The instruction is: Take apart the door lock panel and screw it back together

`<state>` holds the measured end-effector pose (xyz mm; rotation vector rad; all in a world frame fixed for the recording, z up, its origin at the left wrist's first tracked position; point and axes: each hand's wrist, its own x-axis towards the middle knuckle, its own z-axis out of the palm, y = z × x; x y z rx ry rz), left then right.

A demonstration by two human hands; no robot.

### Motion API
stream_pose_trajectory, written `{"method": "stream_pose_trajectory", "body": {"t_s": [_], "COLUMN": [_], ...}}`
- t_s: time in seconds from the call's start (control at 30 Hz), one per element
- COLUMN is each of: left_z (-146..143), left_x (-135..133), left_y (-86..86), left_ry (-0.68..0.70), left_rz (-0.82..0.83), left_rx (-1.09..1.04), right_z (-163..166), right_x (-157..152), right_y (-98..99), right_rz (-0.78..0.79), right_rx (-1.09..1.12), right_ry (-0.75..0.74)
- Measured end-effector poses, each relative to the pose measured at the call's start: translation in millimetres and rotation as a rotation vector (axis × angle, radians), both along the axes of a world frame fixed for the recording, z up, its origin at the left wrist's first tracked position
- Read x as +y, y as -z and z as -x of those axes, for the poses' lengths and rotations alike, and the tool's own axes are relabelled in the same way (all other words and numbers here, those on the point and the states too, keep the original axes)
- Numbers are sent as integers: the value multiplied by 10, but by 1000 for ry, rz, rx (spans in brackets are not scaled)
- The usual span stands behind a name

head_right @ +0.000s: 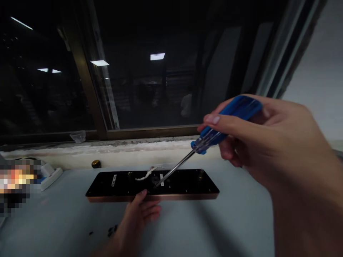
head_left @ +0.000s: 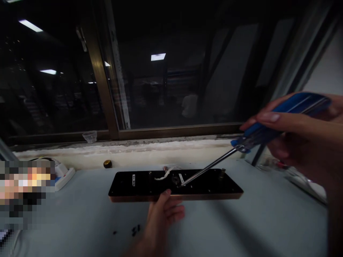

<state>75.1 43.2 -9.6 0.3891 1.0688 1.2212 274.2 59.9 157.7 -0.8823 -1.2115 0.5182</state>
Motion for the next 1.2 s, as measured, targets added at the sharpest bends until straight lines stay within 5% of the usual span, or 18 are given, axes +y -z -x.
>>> {"method": "stream_pose_trajectory", "body": {"t_s": [0.3, 1.0, 1.2], "left_z": [-24, -22, -11], "left_x": [-29, -45, -35], "left_y": [-10, -45, 25], "left_ry": [-71, -43, -18], "left_rz": [-33, -10, -39], "left_rx": [-1, 31, 33], "right_z": [260, 316, 231], "right_x": [0, 29, 25], "right_y": [23, 51, 61], "right_rz": [49, 38, 48], "right_rx": [-66, -119, -196], "right_ry": [-146, -155, -344]}}
